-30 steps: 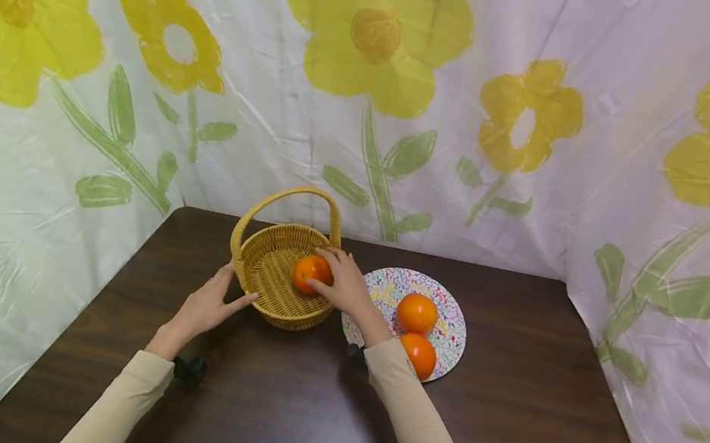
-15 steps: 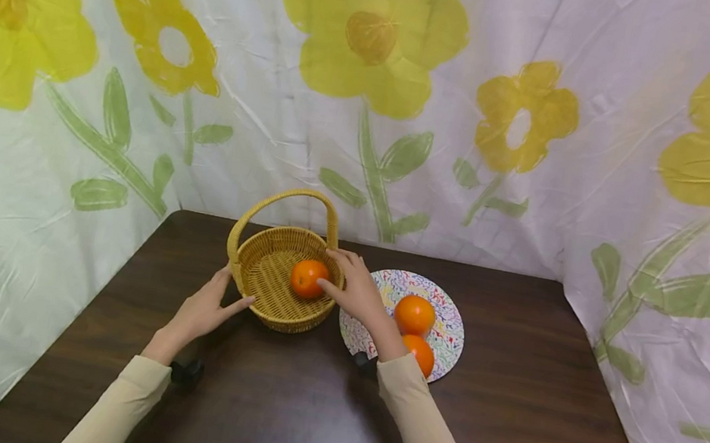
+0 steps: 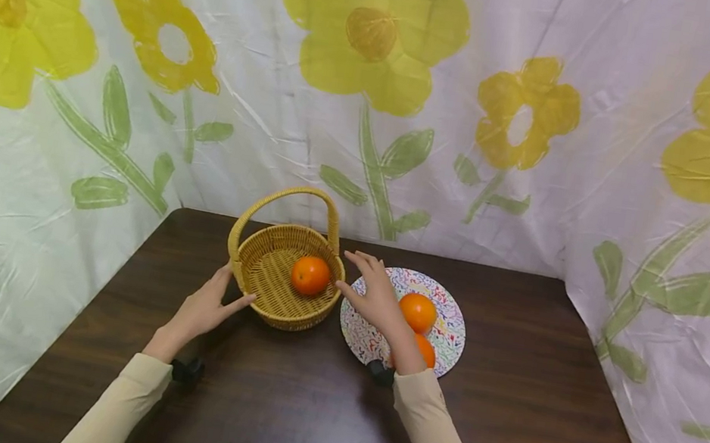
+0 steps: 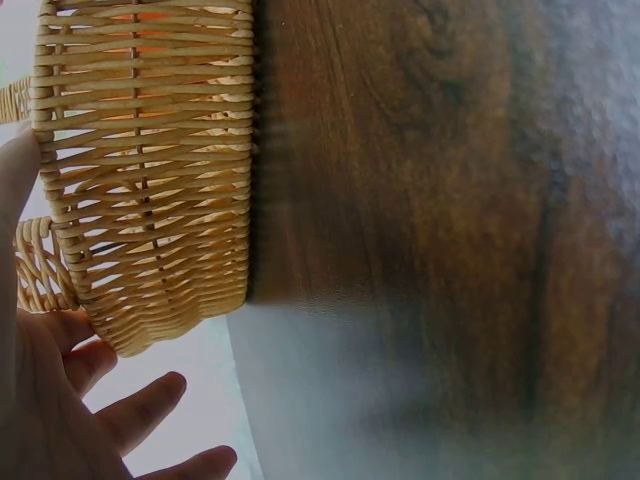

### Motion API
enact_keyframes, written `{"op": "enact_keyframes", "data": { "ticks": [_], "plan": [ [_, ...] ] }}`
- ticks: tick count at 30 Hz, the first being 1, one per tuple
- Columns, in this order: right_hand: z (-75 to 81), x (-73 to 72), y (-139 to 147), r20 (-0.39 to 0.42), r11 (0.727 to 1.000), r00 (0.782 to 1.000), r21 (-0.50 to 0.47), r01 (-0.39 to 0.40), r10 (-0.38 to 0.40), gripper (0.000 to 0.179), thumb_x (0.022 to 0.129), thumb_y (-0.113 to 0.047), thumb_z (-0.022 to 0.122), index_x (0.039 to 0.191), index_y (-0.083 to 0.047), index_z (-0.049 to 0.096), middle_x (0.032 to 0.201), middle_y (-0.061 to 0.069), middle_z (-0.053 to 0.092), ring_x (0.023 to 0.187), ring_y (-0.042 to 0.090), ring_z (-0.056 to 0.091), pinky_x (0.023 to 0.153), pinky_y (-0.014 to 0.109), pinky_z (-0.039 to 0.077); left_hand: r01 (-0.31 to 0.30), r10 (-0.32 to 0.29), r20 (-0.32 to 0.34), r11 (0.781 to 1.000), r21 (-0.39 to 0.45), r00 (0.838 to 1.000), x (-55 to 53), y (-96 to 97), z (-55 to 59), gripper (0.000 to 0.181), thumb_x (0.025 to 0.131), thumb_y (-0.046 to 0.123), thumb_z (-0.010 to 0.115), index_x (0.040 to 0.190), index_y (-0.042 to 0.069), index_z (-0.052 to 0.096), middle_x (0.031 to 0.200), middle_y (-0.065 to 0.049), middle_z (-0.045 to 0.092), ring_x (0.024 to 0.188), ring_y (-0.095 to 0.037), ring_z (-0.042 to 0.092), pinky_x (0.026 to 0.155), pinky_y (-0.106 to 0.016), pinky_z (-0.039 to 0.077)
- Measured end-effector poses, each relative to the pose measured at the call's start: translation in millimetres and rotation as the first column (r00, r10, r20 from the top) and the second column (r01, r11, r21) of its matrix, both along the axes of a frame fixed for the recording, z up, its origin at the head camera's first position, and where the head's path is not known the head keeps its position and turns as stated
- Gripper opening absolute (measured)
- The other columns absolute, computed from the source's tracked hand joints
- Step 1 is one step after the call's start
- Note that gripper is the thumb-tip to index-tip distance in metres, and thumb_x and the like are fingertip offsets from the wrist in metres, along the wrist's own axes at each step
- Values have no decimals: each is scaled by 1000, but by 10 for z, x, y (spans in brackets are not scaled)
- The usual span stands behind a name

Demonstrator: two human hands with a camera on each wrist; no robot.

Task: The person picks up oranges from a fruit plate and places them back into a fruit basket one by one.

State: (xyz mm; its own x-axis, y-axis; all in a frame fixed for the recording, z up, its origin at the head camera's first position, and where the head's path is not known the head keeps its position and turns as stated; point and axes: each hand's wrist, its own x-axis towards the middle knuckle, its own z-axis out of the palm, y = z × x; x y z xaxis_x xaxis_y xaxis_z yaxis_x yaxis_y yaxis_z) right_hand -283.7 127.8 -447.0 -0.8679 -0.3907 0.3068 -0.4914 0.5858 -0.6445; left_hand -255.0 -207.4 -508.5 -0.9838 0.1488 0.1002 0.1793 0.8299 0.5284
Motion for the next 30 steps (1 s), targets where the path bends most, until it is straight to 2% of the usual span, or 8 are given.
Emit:
{"op": "enact_keyframes", "data": {
  "ticks": [6,13,23,30],
  "plan": [
    [-42,50,87,-26,1000,1000,9,-2,2,57,90,-36,60,141,-20,41,143,12,37,128,33,40,99,55,37,3,-3,4,1000,2,1000,1,2,-7,89,85,67,45,150,28,-2,156,-10,9,136,-38,26,95,-60,36],
    [-71,93,151,-53,1000,998,-1,20,-20,57,89,-36,61,140,-18,43,142,11,39,127,33,41,99,54,37,5,-5,-12,1000,-1,1000,-2,-9,-15,89,85,67,45,150,29,-2,156,-11,10,135,-38,27,93,-60,38],
    [-79,194,268,-103,997,993,-49,58,-63,55,88,-28,65,137,-16,46,138,10,45,127,30,41,100,53,37,-1,1,13,1000,-5,1000,10,-2,-11,90,84,68,44,150,28,-3,156,-9,8,136,-38,26,95,-61,36],
    [-91,221,367,-121,997,990,-37,72,-76,54,88,-32,64,136,-16,48,136,9,48,127,28,42,99,51,38,-1,0,-15,1000,-13,1000,1,6,-6,90,85,67,45,150,27,-3,155,-12,11,134,-39,29,92,-61,39]
  ]
}}
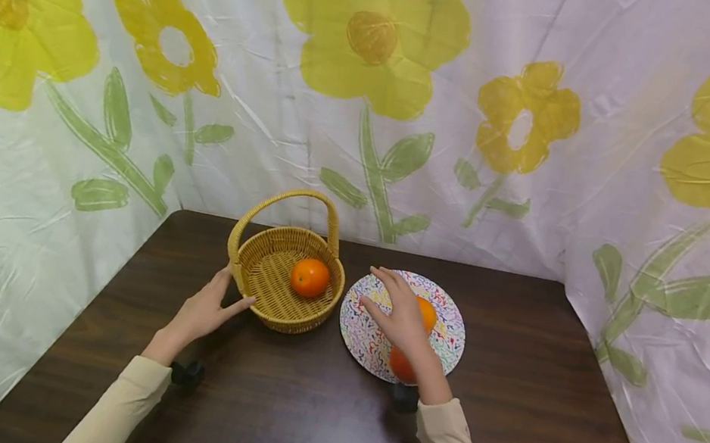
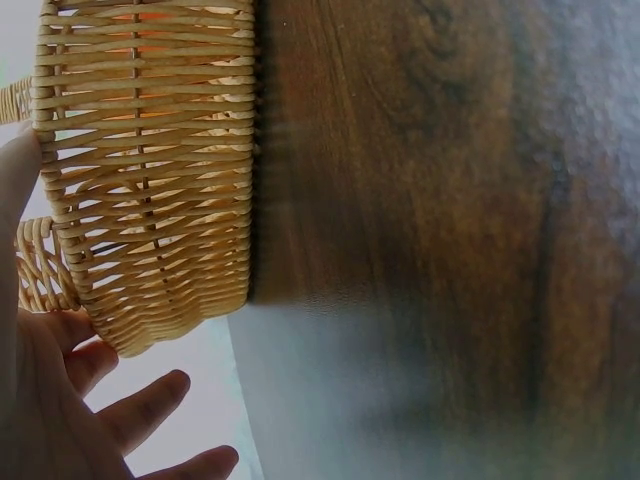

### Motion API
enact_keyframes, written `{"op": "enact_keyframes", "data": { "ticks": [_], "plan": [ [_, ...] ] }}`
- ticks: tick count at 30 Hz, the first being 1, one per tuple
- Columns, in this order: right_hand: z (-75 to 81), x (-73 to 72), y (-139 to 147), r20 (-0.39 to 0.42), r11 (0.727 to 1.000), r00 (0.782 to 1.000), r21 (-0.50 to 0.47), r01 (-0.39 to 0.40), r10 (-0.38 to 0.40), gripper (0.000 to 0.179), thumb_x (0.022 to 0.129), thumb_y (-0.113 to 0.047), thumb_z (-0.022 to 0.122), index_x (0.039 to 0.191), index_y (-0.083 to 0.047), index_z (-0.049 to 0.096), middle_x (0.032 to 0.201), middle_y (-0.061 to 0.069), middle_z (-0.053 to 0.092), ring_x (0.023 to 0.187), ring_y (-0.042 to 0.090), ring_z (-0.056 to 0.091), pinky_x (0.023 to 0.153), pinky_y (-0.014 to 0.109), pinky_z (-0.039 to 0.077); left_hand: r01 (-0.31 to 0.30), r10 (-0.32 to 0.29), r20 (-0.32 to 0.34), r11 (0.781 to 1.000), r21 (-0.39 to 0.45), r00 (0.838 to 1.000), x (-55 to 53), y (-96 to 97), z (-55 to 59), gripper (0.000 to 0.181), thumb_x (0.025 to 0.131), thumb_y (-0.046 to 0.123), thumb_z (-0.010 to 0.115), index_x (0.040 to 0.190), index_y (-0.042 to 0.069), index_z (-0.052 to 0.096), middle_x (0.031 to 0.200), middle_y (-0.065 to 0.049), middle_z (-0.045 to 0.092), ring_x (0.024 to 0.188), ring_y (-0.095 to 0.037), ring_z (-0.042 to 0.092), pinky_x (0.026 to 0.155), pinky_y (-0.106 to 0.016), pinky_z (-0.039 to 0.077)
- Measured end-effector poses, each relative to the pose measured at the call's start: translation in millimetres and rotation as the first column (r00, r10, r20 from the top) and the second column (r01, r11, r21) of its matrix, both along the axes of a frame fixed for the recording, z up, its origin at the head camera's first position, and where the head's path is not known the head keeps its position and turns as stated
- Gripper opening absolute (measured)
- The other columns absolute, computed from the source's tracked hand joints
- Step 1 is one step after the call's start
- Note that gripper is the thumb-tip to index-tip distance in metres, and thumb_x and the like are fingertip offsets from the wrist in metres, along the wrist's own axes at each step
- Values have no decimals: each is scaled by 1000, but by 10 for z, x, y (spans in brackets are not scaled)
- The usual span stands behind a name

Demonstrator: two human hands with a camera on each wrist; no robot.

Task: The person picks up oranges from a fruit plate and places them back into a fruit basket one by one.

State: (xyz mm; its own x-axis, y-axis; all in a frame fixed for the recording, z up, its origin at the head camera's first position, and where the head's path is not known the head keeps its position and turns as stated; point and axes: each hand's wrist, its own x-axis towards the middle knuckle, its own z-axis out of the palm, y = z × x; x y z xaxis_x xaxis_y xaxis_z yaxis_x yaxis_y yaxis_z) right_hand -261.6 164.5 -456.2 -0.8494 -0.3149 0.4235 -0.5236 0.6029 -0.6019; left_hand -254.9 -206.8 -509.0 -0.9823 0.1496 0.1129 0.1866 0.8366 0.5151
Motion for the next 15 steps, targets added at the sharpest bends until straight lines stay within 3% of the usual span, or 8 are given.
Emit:
{"op": "enact_keyframes", "data": {
  "ticks": [6,15],
  "plan": [
    [-20,53,70,-16,1000,1000,21,9,-9,54,87,-30,65,135,-10,49,136,13,46,128,32,40,99,55,37,0,0,16,1000,2,1000,-4,-2,-14,91,85,68,44,150,26,-4,155,-12,10,135,-39,28,93,-61,38],
    [-12,98,146,-37,999,998,9,43,-42,53,86,-28,67,134,-13,50,134,13,48,123,32,45,98,53,39,-3,3,20,1000,17,1000,-13,-5,-14,90,85,67,45,149,28,-5,156,-10,8,136,-38,27,95,-60,37]
  ]
}}
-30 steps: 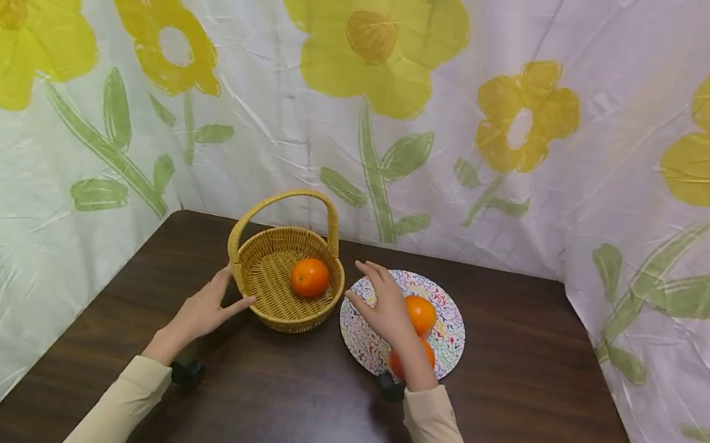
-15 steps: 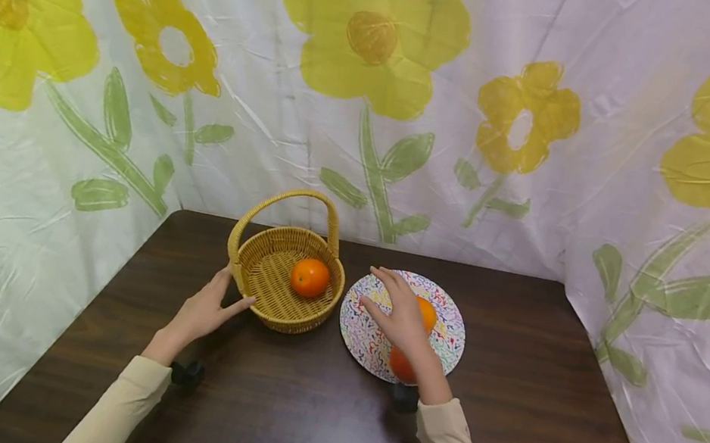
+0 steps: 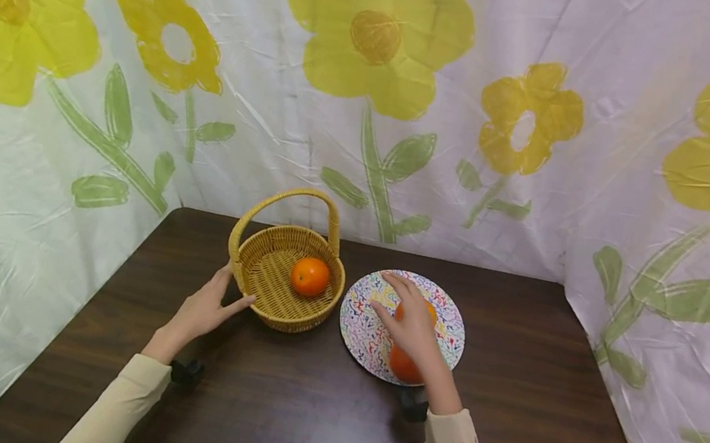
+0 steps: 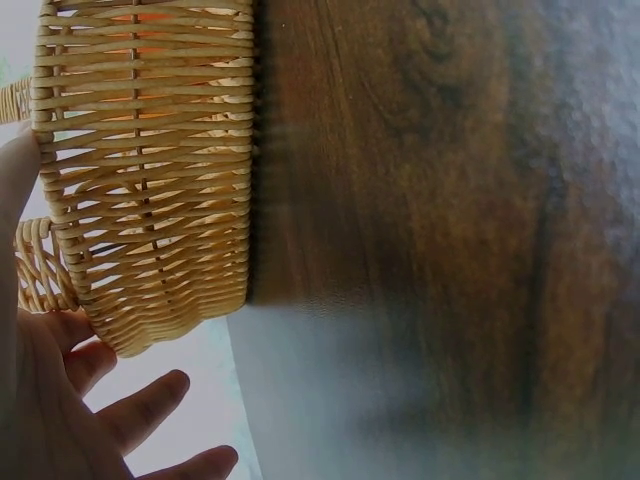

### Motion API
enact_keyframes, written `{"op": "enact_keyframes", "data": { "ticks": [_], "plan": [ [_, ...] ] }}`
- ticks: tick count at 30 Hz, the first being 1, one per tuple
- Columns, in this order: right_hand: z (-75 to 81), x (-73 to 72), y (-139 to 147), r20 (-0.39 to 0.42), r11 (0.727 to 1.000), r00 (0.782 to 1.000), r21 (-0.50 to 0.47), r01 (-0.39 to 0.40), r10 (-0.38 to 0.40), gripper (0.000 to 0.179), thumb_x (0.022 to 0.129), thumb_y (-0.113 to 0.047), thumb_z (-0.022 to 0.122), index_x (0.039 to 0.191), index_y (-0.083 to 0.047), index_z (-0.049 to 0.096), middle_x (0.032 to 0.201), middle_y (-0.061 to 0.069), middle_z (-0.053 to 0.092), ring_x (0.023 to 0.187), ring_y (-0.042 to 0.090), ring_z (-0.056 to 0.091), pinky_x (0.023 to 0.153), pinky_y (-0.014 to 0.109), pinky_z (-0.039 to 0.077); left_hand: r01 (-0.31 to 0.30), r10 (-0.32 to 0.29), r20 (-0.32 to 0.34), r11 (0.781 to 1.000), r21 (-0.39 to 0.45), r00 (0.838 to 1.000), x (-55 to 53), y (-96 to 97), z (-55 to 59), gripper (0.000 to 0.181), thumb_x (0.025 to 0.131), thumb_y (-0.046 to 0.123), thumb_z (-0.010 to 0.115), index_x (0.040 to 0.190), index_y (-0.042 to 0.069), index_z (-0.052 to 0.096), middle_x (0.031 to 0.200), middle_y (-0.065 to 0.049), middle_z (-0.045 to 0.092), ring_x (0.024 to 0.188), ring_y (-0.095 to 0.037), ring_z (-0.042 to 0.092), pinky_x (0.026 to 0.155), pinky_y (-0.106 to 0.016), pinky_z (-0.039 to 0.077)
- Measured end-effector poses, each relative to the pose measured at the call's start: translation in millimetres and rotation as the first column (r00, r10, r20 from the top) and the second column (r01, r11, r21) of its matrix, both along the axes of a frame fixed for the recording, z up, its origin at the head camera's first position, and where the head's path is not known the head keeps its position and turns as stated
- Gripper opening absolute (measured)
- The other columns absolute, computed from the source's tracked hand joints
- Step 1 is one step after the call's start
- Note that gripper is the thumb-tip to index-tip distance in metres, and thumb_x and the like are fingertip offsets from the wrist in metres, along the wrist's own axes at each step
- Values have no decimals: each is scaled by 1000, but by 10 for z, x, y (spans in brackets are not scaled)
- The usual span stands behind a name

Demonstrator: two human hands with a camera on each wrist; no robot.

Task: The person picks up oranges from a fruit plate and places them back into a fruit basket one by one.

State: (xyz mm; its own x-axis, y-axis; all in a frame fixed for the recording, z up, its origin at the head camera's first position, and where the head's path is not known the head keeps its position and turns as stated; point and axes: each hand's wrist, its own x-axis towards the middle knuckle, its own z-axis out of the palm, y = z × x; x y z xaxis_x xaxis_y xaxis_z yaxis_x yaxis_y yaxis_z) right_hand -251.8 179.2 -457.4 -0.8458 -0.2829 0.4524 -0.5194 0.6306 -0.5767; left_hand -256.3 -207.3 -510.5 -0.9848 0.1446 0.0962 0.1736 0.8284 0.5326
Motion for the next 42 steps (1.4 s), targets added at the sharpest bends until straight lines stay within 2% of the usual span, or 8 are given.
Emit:
{"op": "enact_keyframes", "data": {
  "ticks": [11,20,24,32,37,42],
  "plan": [
    [-45,45,138,10,999,1000,-28,22,-22,52,84,-21,69,132,-12,52,134,13,49,122,32,46,96,54,40,6,-6,5,1000,-11,1000,-27,9,15,91,84,69,43,149,29,-7,156,-10,8,136,-38,25,95,-60,37],
    [-59,135,239,43,998,998,-27,56,-55,54,84,-22,69,134,-12,50,134,12,48,119,32,48,93,55,43,7,-7,3,1000,-12,1000,-35,16,7,90,84,69,42,148,30,-7,156,-9,6,137,-37,25,95,-60,36],
    [-89,170,280,55,997,996,-33,66,-65,55,84,-22,69,134,-12,49,135,12,47,120,33,47,94,57,40,3,-3,6,1000,-6,1000,-25,22,17,90,84,69,43,149,30,-6,156,-9,6,135,-38,28,94,-60,38],
    [-156,252,348,-9,996,998,-58,64,-65,54,80,-15,73,130,-6,53,131,13,50,112,33,53,91,55,44,6,-6,1,1000,-10,1000,-27,30,21,89,85,68,43,148,31,-7,157,-5,4,131,-39,35,89,-57,42],
    [-236,330,375,28,995,996,-43,85,-84,55,80,-18,73,130,-5,52,132,14,48,118,35,48,94,57,40,10,-10,-11,1000,-4,1000,4,10,12,90,86,65,45,149,28,-6,156,-10,6,129,-41,37,86,-58,43],
    [-308,408,378,74,992,990,-32,121,-118,57,81,-23,73,130,-5,52,134,15,46,122,36,44,96,60,37,7,-7,5,1000,-5,1000,24,-13,11,89,86,67,44,149,29,-6,157,-7,4,131,-40,34,88,-58,42]
  ]
}}
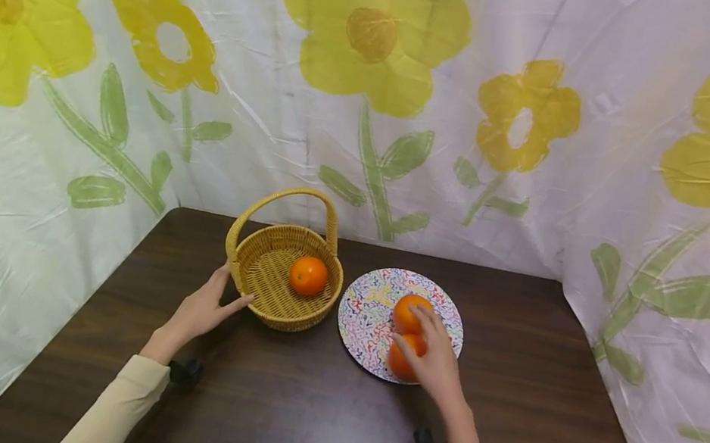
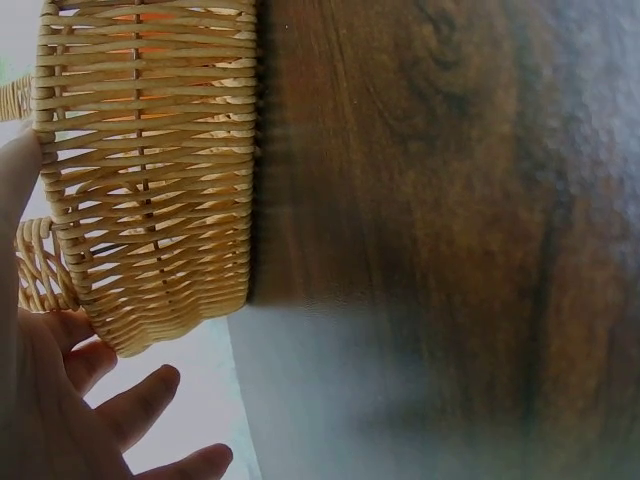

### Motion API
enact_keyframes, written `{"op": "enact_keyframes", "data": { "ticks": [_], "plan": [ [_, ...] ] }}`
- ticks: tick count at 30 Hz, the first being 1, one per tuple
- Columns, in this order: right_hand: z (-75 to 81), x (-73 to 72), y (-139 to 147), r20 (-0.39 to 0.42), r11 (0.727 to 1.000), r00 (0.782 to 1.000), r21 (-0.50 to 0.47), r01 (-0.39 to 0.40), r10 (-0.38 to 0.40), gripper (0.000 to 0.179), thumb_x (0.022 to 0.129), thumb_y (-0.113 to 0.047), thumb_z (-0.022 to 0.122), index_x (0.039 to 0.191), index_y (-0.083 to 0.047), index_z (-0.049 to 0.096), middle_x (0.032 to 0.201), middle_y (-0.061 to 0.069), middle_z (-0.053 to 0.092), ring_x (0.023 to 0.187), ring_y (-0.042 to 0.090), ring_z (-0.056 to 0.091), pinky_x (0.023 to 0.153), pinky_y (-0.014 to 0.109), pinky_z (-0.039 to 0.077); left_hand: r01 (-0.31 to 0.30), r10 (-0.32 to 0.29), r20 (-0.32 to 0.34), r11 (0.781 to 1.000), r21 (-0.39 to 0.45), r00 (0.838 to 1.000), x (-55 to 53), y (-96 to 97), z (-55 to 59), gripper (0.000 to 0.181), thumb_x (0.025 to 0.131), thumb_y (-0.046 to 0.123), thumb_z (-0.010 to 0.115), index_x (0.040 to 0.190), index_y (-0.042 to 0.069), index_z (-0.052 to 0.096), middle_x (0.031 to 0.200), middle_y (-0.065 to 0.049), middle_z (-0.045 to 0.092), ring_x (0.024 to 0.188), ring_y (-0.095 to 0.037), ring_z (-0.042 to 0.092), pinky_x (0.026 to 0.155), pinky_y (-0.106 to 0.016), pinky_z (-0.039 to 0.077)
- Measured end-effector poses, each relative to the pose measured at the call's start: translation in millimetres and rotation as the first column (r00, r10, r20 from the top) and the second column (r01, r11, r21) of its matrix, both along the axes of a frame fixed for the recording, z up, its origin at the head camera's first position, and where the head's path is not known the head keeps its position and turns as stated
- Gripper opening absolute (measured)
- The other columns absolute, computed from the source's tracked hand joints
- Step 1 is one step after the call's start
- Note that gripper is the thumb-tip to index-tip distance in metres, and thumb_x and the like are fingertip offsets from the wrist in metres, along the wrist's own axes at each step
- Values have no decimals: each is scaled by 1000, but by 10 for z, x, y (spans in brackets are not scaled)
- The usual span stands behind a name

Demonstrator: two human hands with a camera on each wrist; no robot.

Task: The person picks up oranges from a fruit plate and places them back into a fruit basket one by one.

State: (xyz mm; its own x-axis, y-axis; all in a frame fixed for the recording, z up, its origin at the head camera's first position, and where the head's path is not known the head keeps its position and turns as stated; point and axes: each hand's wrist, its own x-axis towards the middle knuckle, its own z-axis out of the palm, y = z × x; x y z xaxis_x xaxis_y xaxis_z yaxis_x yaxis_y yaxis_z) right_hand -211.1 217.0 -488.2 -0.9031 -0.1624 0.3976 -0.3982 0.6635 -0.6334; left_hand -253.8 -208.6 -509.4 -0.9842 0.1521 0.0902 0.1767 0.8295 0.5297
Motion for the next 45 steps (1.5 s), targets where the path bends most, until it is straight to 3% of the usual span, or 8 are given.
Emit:
{"op": "enact_keyframes", "data": {
  "ticks": [13,21,30,45],
  "plan": [
    [-130,172,59,45,999,998,23,49,-50,66,77,-28,76,135,-10,49,141,16,38,127,38,37,92,65,35,-7,7,21,1000,-2,1000,40,-1,-17,90,85,67,45,150,26,-3,156,-6,4,132,-39,33,90,-59,41],
    [-242,229,71,55,995,996,64,70,-74,72,74,-34,78,135,-9,47,140,15,38,121,40,44,86,63,43,-5,5,5,1000,-3,1000,50,-7,-17,90,86,65,46,150,25,-2,156,-10,7,130,-41,36,85,-58,44],
    [-294,255,49,92,995,993,62,73,-79,74,73,-41,77,136,-15,47,140,12,40,119,36,47,86,63,43,-2,2,5,1000,11,1000,19,0,16,89,86,64,46,150,26,-4,156,-8,5,128,-42,37,85,-59,43],
    [-349,241,61,59,991,993,91,96,-101,72,72,-34,80,133,-12,50,133,14,46,115,36,49,86,61,44,2,-2,5,1000,11,1000,-7,19,22,89,87,62,47,150,24,-3,156,-10,6,130,-42,35,87,-59,42]
  ]
}}
